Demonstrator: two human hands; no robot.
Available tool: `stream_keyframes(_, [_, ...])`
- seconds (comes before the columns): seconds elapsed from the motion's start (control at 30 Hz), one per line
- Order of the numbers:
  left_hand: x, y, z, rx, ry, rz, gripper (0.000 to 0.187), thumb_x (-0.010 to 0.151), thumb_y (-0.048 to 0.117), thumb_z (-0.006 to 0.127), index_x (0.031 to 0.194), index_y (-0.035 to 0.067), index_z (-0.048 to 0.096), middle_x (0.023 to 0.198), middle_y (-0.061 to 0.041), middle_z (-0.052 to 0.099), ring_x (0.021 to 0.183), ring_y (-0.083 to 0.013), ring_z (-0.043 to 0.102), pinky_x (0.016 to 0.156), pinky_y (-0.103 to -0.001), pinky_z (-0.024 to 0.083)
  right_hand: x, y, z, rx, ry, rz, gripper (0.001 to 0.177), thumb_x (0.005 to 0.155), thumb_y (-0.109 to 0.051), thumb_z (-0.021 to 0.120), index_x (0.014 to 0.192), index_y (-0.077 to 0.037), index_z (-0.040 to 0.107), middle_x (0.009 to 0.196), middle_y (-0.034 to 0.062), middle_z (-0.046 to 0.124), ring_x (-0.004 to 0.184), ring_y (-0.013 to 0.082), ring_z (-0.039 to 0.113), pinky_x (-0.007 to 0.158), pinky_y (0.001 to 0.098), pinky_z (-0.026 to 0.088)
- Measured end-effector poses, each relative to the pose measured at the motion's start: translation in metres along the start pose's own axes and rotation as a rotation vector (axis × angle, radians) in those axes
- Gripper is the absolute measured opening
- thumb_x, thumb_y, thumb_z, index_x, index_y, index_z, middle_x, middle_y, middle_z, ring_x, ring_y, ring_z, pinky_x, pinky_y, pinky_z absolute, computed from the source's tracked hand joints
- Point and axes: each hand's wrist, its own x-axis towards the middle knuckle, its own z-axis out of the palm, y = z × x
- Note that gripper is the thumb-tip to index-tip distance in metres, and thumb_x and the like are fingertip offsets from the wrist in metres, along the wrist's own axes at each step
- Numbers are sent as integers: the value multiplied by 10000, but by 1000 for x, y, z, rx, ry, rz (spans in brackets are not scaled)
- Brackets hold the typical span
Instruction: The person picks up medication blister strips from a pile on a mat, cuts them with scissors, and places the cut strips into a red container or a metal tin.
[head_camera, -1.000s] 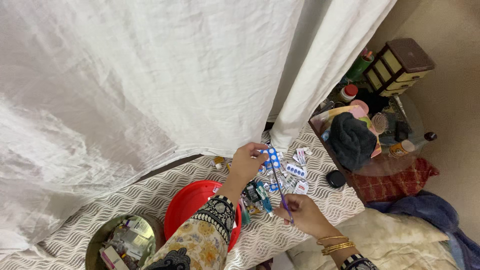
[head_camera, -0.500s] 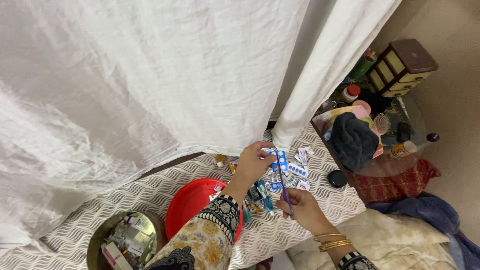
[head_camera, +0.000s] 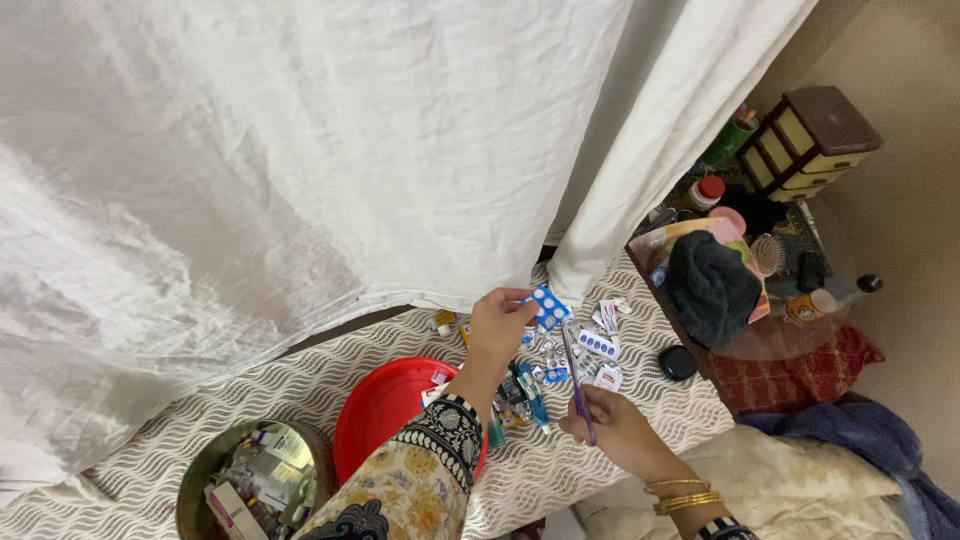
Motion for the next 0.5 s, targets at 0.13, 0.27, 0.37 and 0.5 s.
stream_keyframes(0.13, [-7, -11, 0, -264, -34, -239, 271, 876, 70, 740, 1099, -31, 626, 905, -126, 740, 768, -205, 709, 631, -297, 532, -1, 9, 12, -22, 2, 1, 224, 821, -188, 795, 868, -25, 650, 702, 2, 578, 661, 105, 518, 615, 280, 442])
stream_keyframes(0.27, [-26, -18, -2, -413, -53, -371, 287, 861, 41, 702, 1114, 16, 568, 957, -121, 734, 847, -228, 766, 720, -311, 623, 7, 18, 17, 68, -1, -31, 208, 822, -163, 787, 878, -21, 646, 744, -1, 625, 701, 89, 552, 660, 252, 474])
stream_keyframes(0.37, [-30, -19, -1, -355, -53, -417, 333, 854, 38, 715, 1158, 5, 582, 965, -122, 741, 849, -229, 755, 718, -318, 623, 16, 24, 17, 69, 17, -25, 192, 824, -155, 775, 880, -19, 652, 746, 14, 638, 689, 101, 560, 633, 271, 466])
stream_keyframes(0.5, [-29, -17, -5, -303, -99, -432, 439, 834, 31, 717, 1255, 19, 595, 982, -124, 753, 850, -219, 758, 704, -308, 618, 29, 27, 16, 146, 9, -54, 204, 810, -152, 791, 886, -30, 647, 746, 20, 651, 680, 117, 615, 634, 281, 502])
